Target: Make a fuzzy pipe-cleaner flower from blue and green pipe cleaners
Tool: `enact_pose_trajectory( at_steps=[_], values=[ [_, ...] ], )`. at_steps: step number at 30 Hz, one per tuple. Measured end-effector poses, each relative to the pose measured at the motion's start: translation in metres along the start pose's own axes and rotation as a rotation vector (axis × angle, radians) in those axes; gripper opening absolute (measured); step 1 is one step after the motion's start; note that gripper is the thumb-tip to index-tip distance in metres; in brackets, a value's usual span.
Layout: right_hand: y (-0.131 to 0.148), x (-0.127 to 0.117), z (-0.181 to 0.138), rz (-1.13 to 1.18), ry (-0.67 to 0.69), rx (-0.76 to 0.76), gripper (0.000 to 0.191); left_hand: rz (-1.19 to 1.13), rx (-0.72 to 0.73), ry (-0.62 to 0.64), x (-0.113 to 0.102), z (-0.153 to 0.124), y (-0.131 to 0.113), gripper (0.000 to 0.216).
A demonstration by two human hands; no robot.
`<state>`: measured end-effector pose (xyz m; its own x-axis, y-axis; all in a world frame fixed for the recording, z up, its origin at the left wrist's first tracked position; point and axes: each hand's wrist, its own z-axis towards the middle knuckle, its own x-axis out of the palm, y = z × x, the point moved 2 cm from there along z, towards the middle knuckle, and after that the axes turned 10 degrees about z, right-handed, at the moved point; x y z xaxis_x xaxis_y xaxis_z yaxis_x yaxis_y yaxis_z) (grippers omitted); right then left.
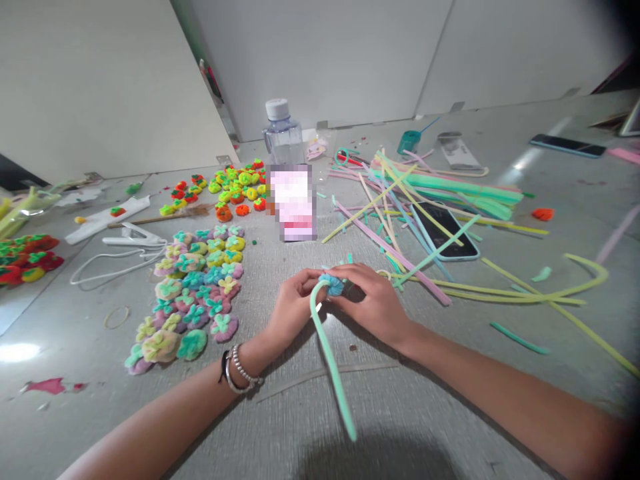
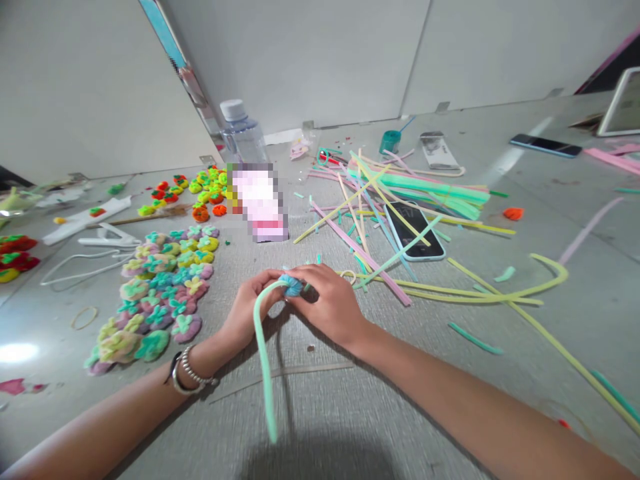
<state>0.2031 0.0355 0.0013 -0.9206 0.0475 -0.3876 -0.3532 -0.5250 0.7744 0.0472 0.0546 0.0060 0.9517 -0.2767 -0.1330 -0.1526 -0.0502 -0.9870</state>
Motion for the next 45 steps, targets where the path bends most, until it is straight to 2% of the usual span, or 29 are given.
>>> enact_pose_trajectory(
  at_steps=[6,11,16,19,22,25,30,34,40,45],
  values=[
    [0.0005,-0.0006,0.0008,0.003,-0.03,-0.032,0.027,-0.029,0.008,0.013,-0.0007,-0.0001,0.0016,0.029],
    [0.0036,-0.0015,0.0033,-0.022,0.007,0.042,0.032,-0.105,0.024,0.062,0.0018,-0.0013,0.0005,0.028],
    [0.0004,-0.003,0.0033,0.037,-0.06,0.119,0.03,-0.187,0.002,0.113,0.0052,-0.0006,0.0025,0.032],
    [-0.0021,-0.0028,0.0032,0.063,-0.065,0.148,0.038,-0.2,0.003,0.12,0.0054,0.0004,0.0031,0.029],
    [-0.0008,-0.0016,0.0041,0.083,0.001,0.127,0.047,-0.187,0.003,0.096,0.0047,0.0009,0.0027,0.025],
    [0.0018,-0.0019,0.0047,0.077,0.043,0.129,0.039,-0.174,-0.011,0.067,0.0037,0.0011,0.0031,0.023],
    [0.0033,-0.0045,0.004,0.057,0.02,0.189,0.03,-0.115,0.005,0.038,0.002,0.0023,0.005,0.019],
    [0.0041,-0.0046,0.0033,0.046,0.01,0.177,0.026,-0.107,-0.022,0.026,0.0009,0.0025,0.0075,0.028],
    [0.0036,-0.0039,0.0018,0.034,-0.011,0.158,0.023,-0.121,-0.057,0.013,0.0006,0.0015,0.0074,0.029],
    [0.0024,-0.0043,-0.0004,0.03,-0.031,0.148,0.022,-0.137,-0.028,0.067,0.0016,0.0005,0.0042,0.027]
  ],
)
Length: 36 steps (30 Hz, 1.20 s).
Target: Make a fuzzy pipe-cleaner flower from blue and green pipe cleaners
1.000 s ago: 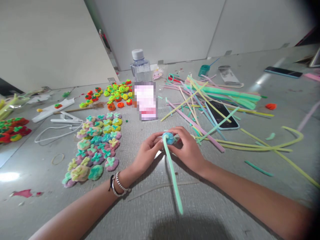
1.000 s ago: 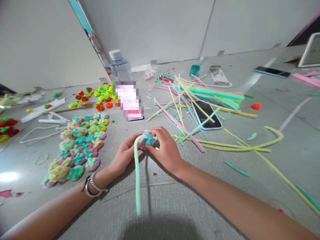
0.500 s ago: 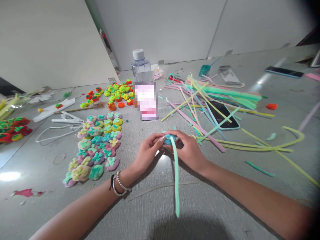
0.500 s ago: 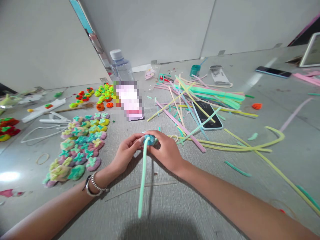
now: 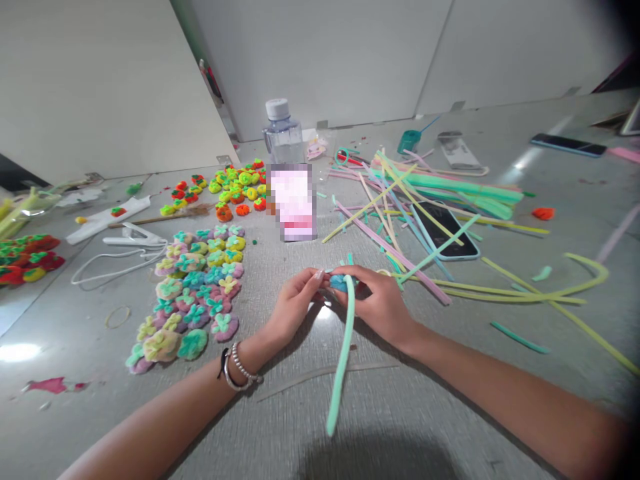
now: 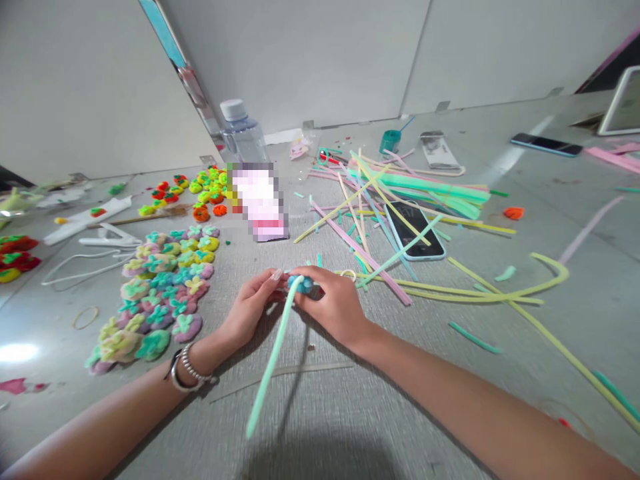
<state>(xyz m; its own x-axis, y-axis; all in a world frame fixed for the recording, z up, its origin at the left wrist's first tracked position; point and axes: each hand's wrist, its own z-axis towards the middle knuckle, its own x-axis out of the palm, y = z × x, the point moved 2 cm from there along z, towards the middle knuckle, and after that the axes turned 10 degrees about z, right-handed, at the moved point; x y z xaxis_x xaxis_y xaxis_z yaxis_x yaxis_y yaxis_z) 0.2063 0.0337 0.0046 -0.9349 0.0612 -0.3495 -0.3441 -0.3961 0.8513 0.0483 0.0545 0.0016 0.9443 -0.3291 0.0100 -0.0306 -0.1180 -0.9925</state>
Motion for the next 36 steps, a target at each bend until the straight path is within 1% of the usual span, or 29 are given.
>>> enact_pose_trajectory(
  at_steps=[3,5,8,10,14,17,20,22,24,28,31,36],
  values=[
    [0.0,-0.0008,0.0004,0.012,-0.011,0.002,0.02,-0.022,0.005,0.084,0.002,-0.0008,-0.0004,0.027],
    [0.0002,-0.0009,0.0015,0.014,0.003,0.005,0.02,-0.017,0.011,0.109,0.0029,-0.0009,0.0004,0.028],
    [0.0003,0.0007,0.003,-0.003,0.058,0.009,0.024,-0.015,0.028,0.112,0.0035,-0.0007,0.0017,0.029],
    [0.0003,0.0022,0.0031,-0.017,0.086,0.005,0.031,-0.039,0.033,0.108,0.0038,-0.0007,0.0017,0.029],
    [0.0013,0.0041,0.0023,-0.02,0.096,-0.035,0.05,-0.055,0.035,0.055,0.0032,-0.001,-0.0004,0.025],
    [0.0012,0.0042,0.0027,-0.002,0.077,-0.038,0.055,-0.04,0.041,0.032,0.0023,-0.0006,-0.0015,0.028],
    [-0.0004,0.0039,0.0035,0.006,0.054,-0.021,0.052,-0.002,0.055,-0.002,0.0006,0.0008,-0.0015,0.027],
    [-0.0007,0.0036,0.0036,0.0,0.035,-0.041,0.049,0.013,0.045,-0.027,-0.0006,0.0018,-0.0007,0.024],
    [-0.0002,0.0032,0.0033,-0.001,0.017,-0.058,0.044,0.013,0.029,-0.046,-0.0015,0.0023,0.0003,0.022],
    [0.0017,0.0019,0.0028,0.026,0.005,-0.045,0.03,-0.017,0.012,-0.085,-0.0026,0.0027,0.002,0.019],
    [0.0024,0.0009,0.0031,0.059,0.001,-0.049,0.023,-0.032,0.01,-0.089,-0.0024,0.0027,0.0016,0.018],
    [-0.0007,0.0014,0.0042,0.04,0.044,0.01,0.022,-0.004,-0.01,-0.07,-0.0018,0.0025,-0.0003,0.022]
  ],
)
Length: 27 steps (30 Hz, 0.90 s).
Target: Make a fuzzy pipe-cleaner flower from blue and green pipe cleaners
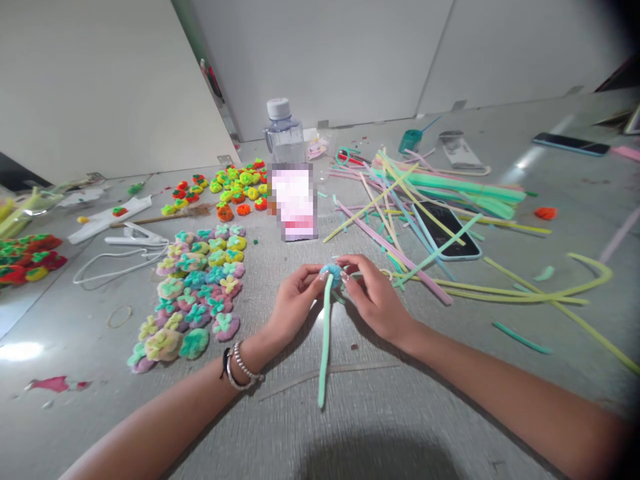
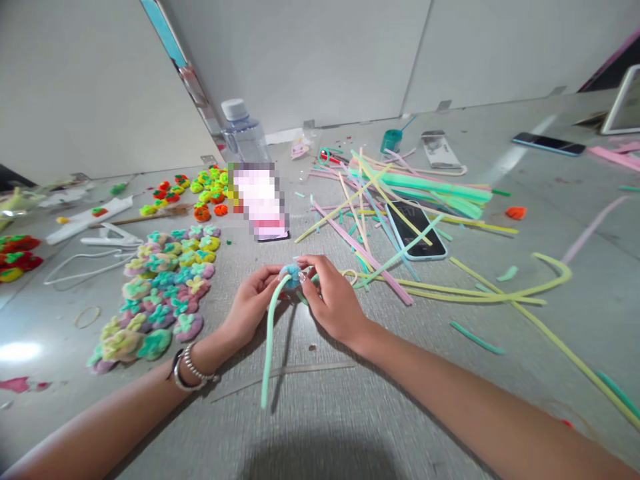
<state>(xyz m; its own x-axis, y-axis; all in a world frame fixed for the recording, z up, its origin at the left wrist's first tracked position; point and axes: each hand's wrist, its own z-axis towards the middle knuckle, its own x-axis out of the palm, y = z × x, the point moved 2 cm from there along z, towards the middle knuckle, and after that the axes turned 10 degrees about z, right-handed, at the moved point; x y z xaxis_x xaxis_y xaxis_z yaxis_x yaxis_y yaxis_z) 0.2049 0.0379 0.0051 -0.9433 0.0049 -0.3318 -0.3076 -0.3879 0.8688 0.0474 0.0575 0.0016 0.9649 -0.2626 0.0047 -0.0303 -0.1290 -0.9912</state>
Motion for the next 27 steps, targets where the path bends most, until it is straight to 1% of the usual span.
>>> enact_pose_trajectory(
  at_steps=[5,8,12,16,20,27],
  values=[
    [-0.0002,0.001,0.0002,-0.006,0.042,0.011,0.025,-0.009,0.0,0.003,-0.0001,0.0003,-0.0004,0.021],
    [-0.0002,0.0009,0.0002,0.006,0.045,0.06,0.025,-0.007,-0.004,0.015,0.0005,-0.0007,-0.0015,0.023],
    [0.0007,0.0004,0.001,0.082,0.058,0.106,0.021,-0.003,0.006,0.032,0.0006,-0.002,-0.0031,0.025],
    [0.0012,-0.0003,0.0021,0.146,0.076,0.12,0.016,0.009,0.018,0.038,-0.0007,-0.0014,-0.0026,0.026],
    [-0.0008,-0.0003,0.0018,0.151,0.071,0.128,0.014,0.009,0.017,0.054,-0.0013,-0.0002,-0.0004,0.027],
    [-0.0019,0.0012,0.0023,0.118,0.071,0.106,0.019,-0.037,0.023,0.074,-0.0006,0.0002,0.0003,0.028]
  ],
)
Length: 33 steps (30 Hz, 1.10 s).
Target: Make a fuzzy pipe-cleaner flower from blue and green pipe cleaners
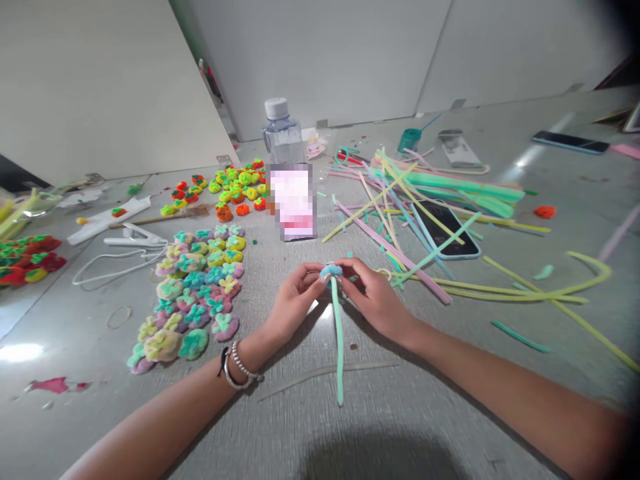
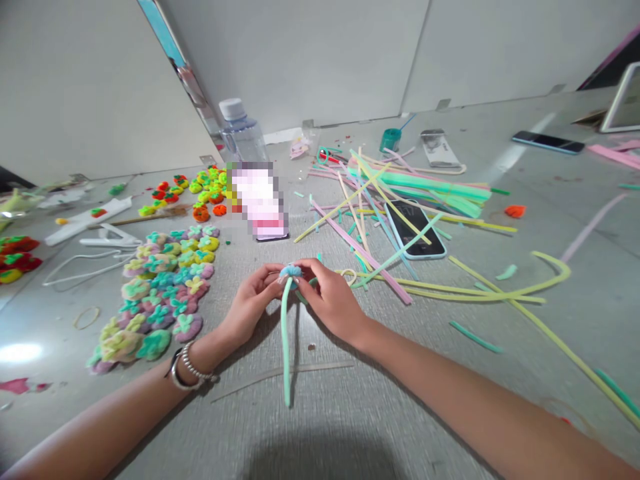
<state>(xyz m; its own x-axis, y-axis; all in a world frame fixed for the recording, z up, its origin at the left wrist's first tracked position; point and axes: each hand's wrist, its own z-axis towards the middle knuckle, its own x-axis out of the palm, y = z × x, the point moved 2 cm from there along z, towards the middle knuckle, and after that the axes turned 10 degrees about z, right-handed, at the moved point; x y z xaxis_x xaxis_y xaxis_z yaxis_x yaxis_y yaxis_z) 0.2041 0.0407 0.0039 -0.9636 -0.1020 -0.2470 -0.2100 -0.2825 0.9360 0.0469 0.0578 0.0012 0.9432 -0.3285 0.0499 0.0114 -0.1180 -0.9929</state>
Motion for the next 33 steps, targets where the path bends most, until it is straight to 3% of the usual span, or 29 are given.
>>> enact_pose_trajectory(
  at_steps=[6,12,22,33],
  values=[
    [-0.0016,0.0027,-0.0017,-0.109,0.036,-0.051,0.026,-0.006,-0.023,-0.032,0.0016,-0.001,-0.0023,0.032],
    [-0.0025,0.0018,-0.0034,-0.147,0.015,-0.066,0.028,0.055,-0.025,-0.08,-0.0002,0.0001,-0.0025,0.067],
    [0.0002,0.0009,-0.0016,-0.174,0.01,0.006,0.02,0.066,-0.018,-0.033,-0.0009,0.0009,0.0017,0.032],
    [0.0044,0.0003,-0.0053,-0.163,-0.05,0.035,0.007,0.139,0.005,-0.015,0.0038,-0.0021,-0.0016,0.028]
  ],
)
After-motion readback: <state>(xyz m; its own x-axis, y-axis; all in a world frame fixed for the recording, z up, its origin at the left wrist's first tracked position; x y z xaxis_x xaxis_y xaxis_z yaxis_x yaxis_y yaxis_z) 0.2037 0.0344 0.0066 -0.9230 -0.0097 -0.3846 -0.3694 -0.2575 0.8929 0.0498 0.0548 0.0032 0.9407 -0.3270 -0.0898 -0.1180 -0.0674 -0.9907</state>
